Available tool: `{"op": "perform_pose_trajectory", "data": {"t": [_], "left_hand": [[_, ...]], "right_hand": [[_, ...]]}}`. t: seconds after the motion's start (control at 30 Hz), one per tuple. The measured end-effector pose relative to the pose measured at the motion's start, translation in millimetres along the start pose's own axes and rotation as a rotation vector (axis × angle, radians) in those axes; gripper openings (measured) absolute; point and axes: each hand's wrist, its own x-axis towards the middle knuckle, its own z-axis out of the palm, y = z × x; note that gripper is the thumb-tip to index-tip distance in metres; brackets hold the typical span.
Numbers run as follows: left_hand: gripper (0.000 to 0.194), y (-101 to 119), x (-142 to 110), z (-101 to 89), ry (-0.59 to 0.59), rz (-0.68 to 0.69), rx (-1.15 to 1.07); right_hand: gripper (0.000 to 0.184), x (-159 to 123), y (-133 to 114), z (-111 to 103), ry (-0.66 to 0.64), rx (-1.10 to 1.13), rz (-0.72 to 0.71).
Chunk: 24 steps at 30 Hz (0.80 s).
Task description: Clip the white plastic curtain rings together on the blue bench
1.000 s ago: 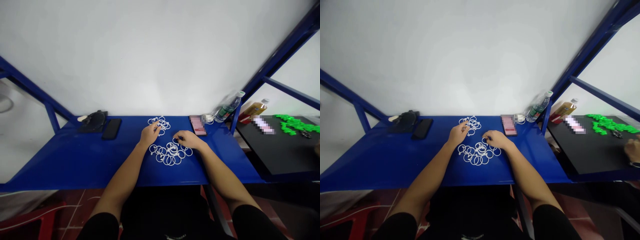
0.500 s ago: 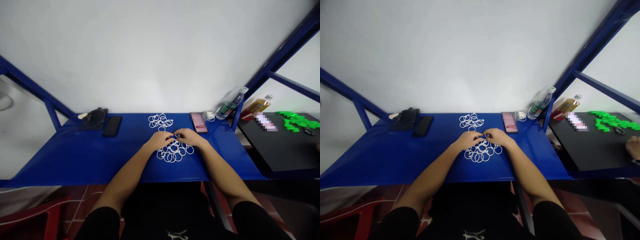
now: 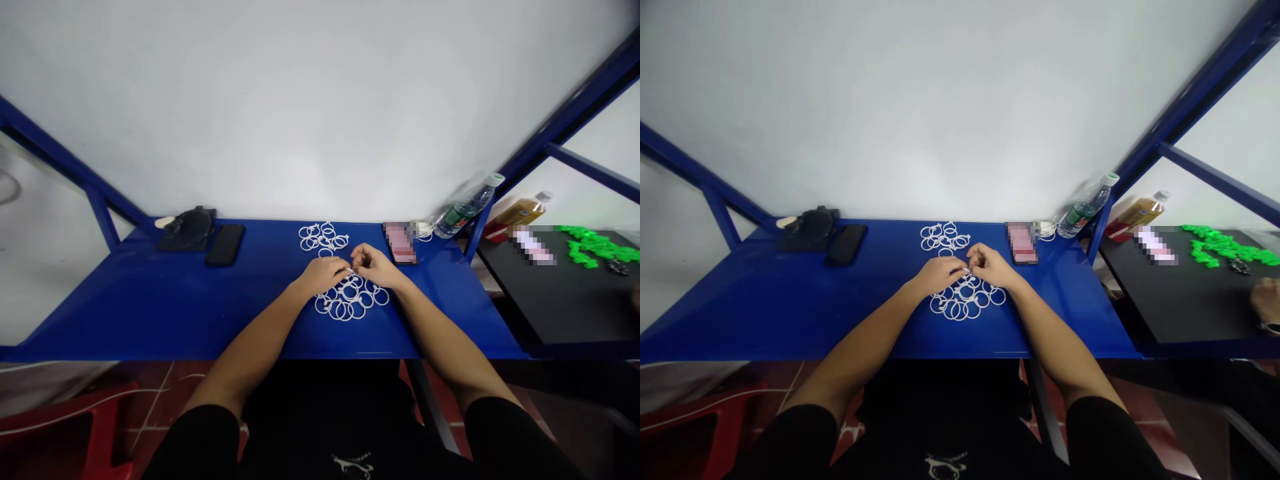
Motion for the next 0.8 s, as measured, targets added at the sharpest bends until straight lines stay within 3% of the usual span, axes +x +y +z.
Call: {"op": "perform_pose_trajectory", "data": {"t": [0.1,0.27,0.43,0.8], "left_hand": [[0.024,1.4,0.6,-4.0,0.049,-0.017,0.002],[0.025,3.6,1.3,-10.4,0.163,-0.094,-0.024],[0.026,6.6,1.2,-10.4,0.144,-0.065,-0.031],[0.027,4.5,0.9,-7.7,0.090,-0.026,-0.034]], "right_hand": [[0.028,0.2,-3.2,0.1,0.048,-0.008,0.007],[0.021,-1.5,-13.5,-5.0,0.029,-0.291,-0.070],[0.022,-1.2,-19.2,-1.4,-0.013,-0.377,-0.159],[0.020,-1.0,-18.0,0.3,-0.004,-0.426,-0.192]]}}
